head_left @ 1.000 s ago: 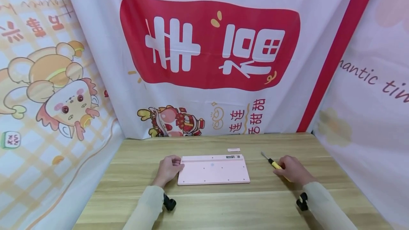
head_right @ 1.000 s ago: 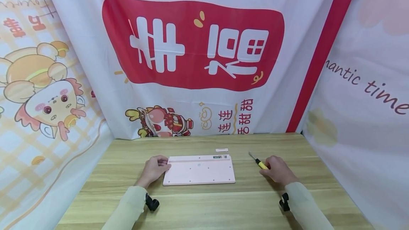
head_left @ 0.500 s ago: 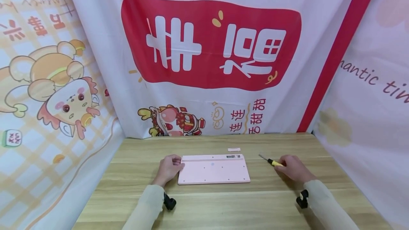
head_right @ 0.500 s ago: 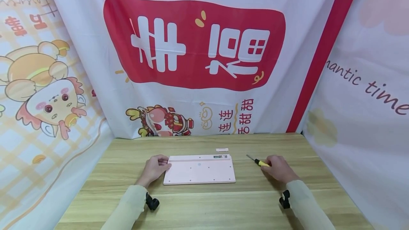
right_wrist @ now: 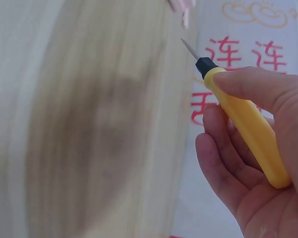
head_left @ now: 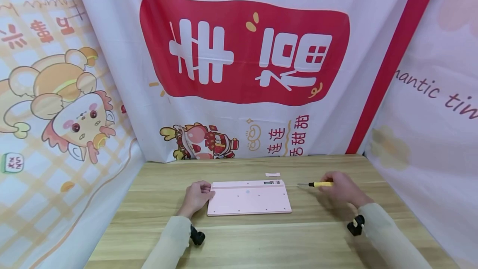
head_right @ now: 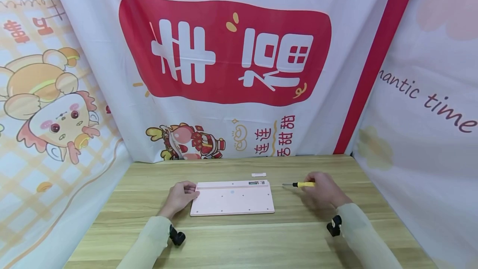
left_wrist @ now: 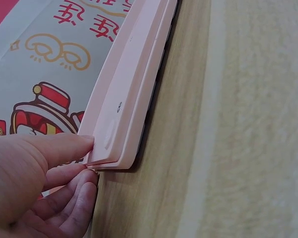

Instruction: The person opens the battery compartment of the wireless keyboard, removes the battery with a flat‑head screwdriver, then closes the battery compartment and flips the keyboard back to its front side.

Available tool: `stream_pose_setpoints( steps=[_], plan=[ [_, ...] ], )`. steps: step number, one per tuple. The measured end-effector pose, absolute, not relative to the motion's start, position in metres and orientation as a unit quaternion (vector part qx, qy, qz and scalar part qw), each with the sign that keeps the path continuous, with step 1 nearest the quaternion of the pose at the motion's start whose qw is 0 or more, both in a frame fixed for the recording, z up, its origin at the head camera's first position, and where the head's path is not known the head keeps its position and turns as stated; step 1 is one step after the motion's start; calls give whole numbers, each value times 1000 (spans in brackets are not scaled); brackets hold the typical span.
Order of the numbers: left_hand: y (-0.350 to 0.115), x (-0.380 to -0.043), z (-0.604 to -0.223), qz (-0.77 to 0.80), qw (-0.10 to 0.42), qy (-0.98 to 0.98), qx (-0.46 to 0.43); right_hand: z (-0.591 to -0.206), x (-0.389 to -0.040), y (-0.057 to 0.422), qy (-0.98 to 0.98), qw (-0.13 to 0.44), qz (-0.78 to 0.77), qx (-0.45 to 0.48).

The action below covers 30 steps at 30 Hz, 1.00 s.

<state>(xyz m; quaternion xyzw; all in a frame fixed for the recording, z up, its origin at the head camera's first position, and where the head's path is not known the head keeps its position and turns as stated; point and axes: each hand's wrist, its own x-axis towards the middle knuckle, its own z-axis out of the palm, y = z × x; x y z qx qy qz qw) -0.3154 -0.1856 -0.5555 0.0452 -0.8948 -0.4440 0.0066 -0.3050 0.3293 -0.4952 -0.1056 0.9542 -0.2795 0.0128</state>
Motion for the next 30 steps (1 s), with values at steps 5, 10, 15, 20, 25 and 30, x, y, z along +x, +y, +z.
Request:
stream_pose_setpoints(
  steps=[5, 10, 15, 20, 25, 30],
  plan=[
    [-186, -315, -552, -441, 10, -896, 45, -480, -310, 312, 956, 8, -259, -136],
    [-187, -315, -552, -444, 8, -895, 45, -468, -316, 291, 954, 12, -250, -163],
    [-189, -317, -556, -446, 9, -894, 43, -461, -325, 270, 956, 33, -238, -170],
    [-190, -317, -558, -447, 9, -894, 41, -458, -333, 254, 952, 34, -232, -195],
    [-188, -316, -557, -445, 7, -895, 42, -456, -340, 246, 946, 26, -236, -221],
    [-186, -313, -553, -444, 9, -895, 39, -452, -343, 238, 946, 32, -228, -227]
  ],
)
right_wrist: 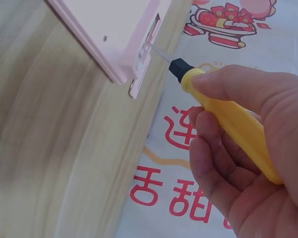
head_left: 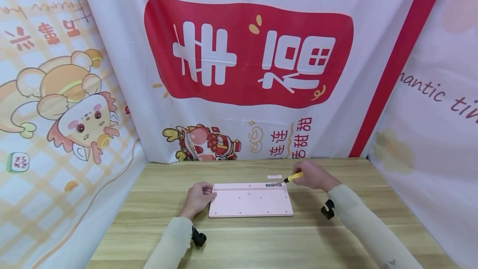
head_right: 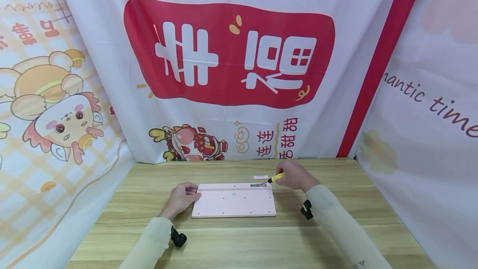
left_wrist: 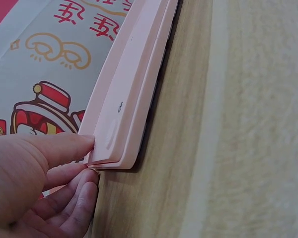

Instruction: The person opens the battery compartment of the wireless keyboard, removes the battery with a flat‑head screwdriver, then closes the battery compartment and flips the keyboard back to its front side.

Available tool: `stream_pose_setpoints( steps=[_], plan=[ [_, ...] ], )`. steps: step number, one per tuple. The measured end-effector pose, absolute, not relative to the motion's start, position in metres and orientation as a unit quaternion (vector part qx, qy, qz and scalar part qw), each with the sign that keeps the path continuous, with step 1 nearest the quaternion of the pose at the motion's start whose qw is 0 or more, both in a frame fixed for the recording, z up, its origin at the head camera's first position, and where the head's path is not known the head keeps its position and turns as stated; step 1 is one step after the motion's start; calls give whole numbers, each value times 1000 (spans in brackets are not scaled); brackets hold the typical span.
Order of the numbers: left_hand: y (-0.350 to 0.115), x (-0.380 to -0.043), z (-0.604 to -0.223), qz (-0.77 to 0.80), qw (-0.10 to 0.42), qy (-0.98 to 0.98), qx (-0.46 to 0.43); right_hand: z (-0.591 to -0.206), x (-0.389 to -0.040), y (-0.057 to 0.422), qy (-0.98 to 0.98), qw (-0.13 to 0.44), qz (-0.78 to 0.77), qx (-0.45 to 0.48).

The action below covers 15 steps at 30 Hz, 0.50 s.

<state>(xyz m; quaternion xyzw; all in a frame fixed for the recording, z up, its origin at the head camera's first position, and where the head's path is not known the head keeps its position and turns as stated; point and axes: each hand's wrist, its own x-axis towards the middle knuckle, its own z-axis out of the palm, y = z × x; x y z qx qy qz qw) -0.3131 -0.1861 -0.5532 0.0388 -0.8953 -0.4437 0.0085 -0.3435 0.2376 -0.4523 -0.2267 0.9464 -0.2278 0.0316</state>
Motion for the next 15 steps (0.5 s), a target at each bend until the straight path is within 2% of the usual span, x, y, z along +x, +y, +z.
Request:
stream_pose_setpoints(
  steps=[15],
  plan=[
    [-187, -315, -556, -449, 7, -893, 41, -425, -343, 201, 962, 55, -157, -216]
  ],
)
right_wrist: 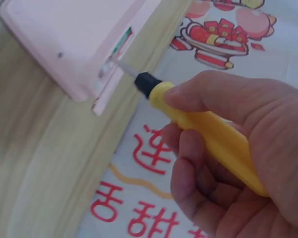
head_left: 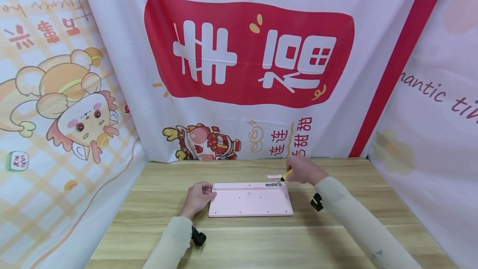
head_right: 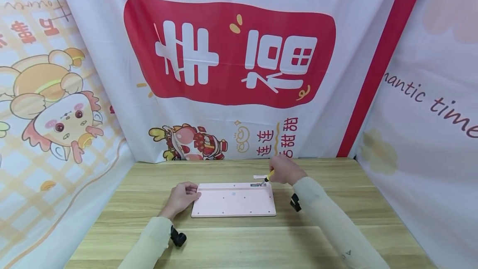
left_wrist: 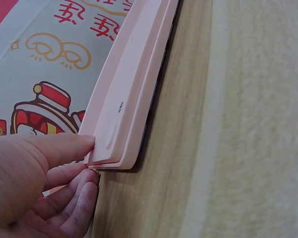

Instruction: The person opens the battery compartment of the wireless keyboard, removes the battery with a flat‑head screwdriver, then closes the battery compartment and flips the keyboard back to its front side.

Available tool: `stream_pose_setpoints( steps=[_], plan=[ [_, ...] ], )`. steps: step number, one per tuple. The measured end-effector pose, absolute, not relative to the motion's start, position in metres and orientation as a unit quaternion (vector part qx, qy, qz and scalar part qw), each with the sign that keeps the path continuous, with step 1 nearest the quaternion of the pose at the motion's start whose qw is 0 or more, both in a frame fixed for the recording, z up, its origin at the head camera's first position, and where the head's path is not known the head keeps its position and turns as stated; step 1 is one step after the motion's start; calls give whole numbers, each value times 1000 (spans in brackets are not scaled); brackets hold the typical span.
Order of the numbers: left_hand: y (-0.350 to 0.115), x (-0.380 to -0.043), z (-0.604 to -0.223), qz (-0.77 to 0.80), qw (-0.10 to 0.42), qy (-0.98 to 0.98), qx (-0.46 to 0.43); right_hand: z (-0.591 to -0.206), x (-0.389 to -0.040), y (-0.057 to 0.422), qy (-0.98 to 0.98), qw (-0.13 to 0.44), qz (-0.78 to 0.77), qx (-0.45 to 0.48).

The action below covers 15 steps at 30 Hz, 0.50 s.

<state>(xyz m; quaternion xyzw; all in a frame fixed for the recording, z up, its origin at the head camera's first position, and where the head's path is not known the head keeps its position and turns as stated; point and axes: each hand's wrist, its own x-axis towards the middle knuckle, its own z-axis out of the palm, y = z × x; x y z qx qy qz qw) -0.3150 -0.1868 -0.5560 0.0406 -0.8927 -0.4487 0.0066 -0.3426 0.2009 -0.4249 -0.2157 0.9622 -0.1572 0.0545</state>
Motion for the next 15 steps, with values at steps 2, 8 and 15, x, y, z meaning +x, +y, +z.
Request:
stream_pose_setpoints(
  steps=[2, 8, 15],
  plan=[
    [-187, -314, -555, -448, 7, -893, 42, -419, -341, 192, 964, 63, -150, -209],
    [-186, -313, -552, -447, 4, -894, 44, -411, -339, 168, 969, 78, -130, -195],
    [-186, -312, -552, -448, 8, -893, 41, -412, -340, 158, 973, 93, -112, -178]
  ],
)
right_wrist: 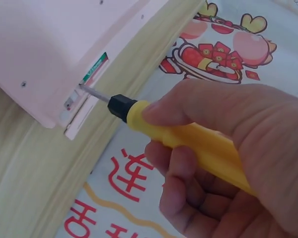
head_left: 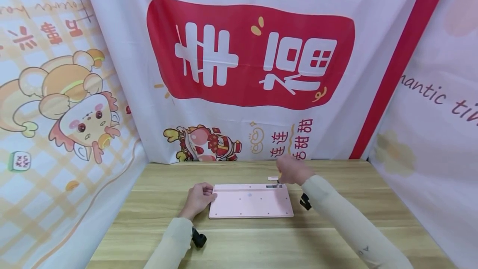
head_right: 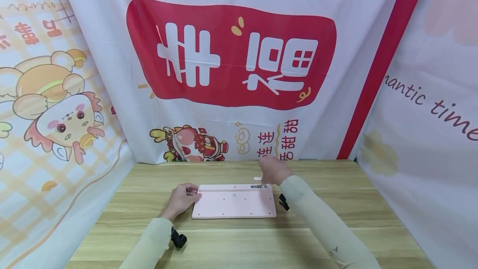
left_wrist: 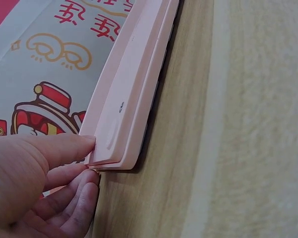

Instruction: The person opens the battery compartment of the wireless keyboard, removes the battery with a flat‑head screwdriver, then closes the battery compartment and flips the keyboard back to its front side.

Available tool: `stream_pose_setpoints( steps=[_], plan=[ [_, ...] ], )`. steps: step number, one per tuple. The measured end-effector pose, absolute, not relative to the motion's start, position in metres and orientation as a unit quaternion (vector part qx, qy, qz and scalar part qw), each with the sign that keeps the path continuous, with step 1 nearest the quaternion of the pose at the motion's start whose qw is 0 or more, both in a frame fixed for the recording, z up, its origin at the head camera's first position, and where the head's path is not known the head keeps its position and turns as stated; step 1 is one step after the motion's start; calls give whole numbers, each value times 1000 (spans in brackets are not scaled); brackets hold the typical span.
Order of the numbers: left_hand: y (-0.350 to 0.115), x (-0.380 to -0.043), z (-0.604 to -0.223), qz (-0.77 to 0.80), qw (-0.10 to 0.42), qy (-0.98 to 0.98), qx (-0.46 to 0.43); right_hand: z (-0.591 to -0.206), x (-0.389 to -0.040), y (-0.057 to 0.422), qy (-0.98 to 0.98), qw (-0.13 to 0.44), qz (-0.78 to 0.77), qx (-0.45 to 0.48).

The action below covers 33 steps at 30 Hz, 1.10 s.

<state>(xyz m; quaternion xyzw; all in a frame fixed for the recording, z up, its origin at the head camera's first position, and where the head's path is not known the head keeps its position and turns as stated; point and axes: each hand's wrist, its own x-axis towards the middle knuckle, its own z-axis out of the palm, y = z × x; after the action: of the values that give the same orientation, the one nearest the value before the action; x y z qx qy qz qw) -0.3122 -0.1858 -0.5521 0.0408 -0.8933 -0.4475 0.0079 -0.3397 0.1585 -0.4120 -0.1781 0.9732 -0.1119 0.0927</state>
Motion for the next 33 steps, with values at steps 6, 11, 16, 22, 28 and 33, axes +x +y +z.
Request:
stream_pose_setpoints(
  steps=[6, 11, 16, 22, 28, 33],
  plan=[
    [-188, -313, -553, -445, 18, -894, 38, -419, -346, 174, 965, 80, -138, -208],
    [-189, -313, -554, -443, 16, -895, 37, -430, -355, 198, 952, 84, -199, -216],
    [-188, -314, -556, -448, 14, -893, 39, -440, -361, 221, 939, 104, -261, -196],
    [-189, -315, -559, -450, 17, -892, 33, -452, -364, 236, 925, 137, -326, -136],
    [-190, -315, -561, -450, 21, -892, 34, -464, -362, 247, 893, 164, -409, -94],
    [-190, -315, -561, -448, 23, -893, 27, -471, -359, 255, 880, 180, -435, -65]
  ],
)
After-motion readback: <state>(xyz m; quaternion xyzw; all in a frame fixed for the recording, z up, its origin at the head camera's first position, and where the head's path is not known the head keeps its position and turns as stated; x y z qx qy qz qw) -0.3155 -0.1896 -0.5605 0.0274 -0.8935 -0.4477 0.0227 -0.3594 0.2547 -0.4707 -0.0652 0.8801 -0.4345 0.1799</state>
